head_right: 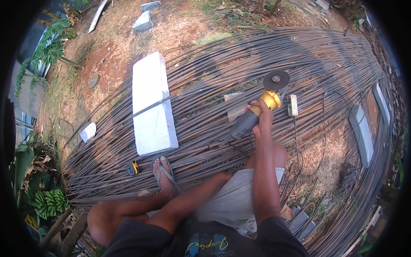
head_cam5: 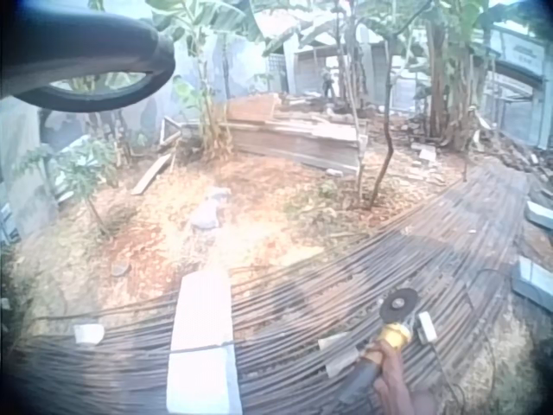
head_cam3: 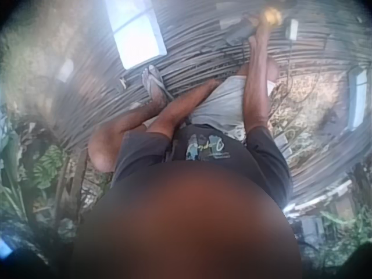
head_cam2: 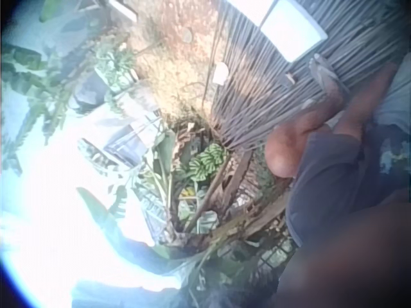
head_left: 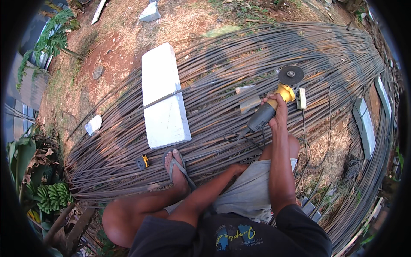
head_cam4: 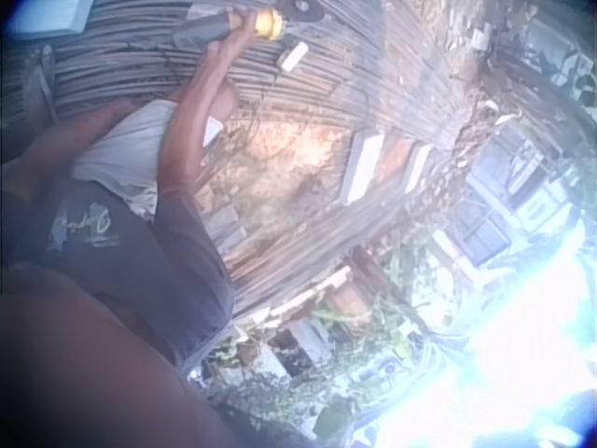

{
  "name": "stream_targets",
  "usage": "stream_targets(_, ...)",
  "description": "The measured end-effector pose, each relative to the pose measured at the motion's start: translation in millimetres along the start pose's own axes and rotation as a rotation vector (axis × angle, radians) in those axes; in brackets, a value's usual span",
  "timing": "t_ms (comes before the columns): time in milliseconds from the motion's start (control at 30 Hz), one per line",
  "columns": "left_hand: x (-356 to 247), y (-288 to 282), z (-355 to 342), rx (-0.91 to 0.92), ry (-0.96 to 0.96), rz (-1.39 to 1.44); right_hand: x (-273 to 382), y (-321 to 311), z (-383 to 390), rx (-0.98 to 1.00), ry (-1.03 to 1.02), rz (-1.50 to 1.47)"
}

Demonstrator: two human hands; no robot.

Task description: The person measures and cuts steel rods using a tape measure and an angle grinder. They position the rods on a white tile, measure lengths, and cut them with the grinder, then move the cut pieces aside.

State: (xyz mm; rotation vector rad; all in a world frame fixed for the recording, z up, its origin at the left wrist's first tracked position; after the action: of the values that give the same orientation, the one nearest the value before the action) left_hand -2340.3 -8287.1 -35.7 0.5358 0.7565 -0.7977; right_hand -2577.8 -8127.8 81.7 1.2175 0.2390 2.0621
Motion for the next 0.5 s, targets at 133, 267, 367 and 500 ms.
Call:
stream_targets(133,-1.0,-5.5,3.1,0.002,0.008,-0.024,-5.6,-0.2,1.3,0.030,-0.007,0.051)
stream_targets(267,-6.1,-6.8,-2.9,0.016,0.025,-0.062,-0.8,-1.7,2.3,-0.010,-0.055,0.006)
stream_targets(367,-6.5,-13.3,-8.1,0.022,0.032,-0.092,2.9,0.0,5.3,0.002,-0.002,0.017)
stream_targets(500,-13.2,-30.2,-12.9,-0.014,0.090,-0.169,3.5,10.5,11.2,-0.010,-0.057,0.078)
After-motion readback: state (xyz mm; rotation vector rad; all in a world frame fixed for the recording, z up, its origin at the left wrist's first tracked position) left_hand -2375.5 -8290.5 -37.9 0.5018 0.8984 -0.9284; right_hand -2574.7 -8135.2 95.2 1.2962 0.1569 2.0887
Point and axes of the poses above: each hand's wrist, its own z-axis away from the middle knuckle, its own y-axis out of the palm, x = y × z, the point moved 2 cm from there along -z, towards the middle knuckle, and after that the axes turned 7 degrees about z, right-handed, at the moved point
